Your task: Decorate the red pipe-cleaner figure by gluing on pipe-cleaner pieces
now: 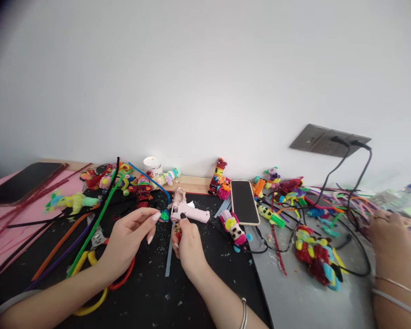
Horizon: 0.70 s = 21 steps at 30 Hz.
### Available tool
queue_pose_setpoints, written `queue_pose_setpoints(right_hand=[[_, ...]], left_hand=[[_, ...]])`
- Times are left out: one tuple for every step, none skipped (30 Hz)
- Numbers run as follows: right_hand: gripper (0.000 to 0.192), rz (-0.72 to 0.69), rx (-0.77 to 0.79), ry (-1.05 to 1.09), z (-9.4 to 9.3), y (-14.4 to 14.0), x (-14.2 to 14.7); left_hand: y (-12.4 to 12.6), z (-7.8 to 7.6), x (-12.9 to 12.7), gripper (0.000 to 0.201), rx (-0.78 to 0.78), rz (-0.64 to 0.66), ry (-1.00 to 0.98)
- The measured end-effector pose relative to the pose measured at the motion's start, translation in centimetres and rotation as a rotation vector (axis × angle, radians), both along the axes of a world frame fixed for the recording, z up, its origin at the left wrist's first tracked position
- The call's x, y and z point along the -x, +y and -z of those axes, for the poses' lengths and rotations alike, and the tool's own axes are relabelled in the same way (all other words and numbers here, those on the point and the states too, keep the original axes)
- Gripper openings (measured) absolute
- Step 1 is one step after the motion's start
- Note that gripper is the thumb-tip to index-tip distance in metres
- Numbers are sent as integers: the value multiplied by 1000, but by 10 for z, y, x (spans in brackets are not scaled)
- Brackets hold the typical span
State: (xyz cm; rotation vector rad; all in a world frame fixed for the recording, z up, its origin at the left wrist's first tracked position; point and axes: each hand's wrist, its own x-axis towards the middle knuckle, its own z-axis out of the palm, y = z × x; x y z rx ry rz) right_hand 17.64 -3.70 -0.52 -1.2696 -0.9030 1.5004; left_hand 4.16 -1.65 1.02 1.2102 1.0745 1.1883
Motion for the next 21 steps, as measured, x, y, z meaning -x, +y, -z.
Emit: queue_pose_setpoints(right_hand=[[52,-1,0,-5,0,0,0],[52,0,2,-9,0,0,0],[52,2,6,-10,-1,0,0],[52,2,12,-9,-1,-1,0],[52,3,16,-7,-1,-1,0],[53,4,18,-5,-1,-1,0],[53,5,17,-4,-1,-1,0],[53,6,15,-4,-1,-1,0],[53,7,11,-6,0,-1,0],[53,10,6,-9,0,-1,0],[53,11,2,-12,1,-1,0],[53,11,0,-15,2,-1,0],[53,10,-3,-16,2,-1,0],[53,9,-4,-17,3,-1,0],[52,9,-4,-18,3,-1,-1],[52,9,-4,-19,4,-1,-1],[52,11,-5,-19,4,-1,-1],[52,14,-7,-19,4,-1,-1],[52,17,-8,-19,3,-1,-1],[51,19,-9,-19,3,-1,0],[51,20,-8,-18,2,-1,0]], left_hand=[[0,0,-1,15,9,-1,-3],[1,0,-1,14,18,-3,-5],[0,-1,-1,13,24,-1,-5],[0,-1,-2,13,27,3,0],[-1,-1,-2,12,26,8,9],[-1,-1,-1,12,21,15,23],[-2,0,-1,12,11,20,40],[-3,0,-1,11,-4,25,57],[-4,1,0,11,-20,24,74],[-4,1,0,11,-37,20,88],[-5,1,1,10,-54,15,100],[-5,2,1,10,-70,11,111],[-5,2,1,9,-82,8,121],[-5,2,1,9,-93,8,129],[-4,1,1,9,-107,8,135],[-4,1,2,9,-121,8,142],[-4,1,2,9,-139,6,150],[-4,1,2,9,-160,2,158],[-4,0,3,10,-183,-1,168],[-4,0,3,10,-204,-5,176],[-4,0,3,10,-222,-7,182]])
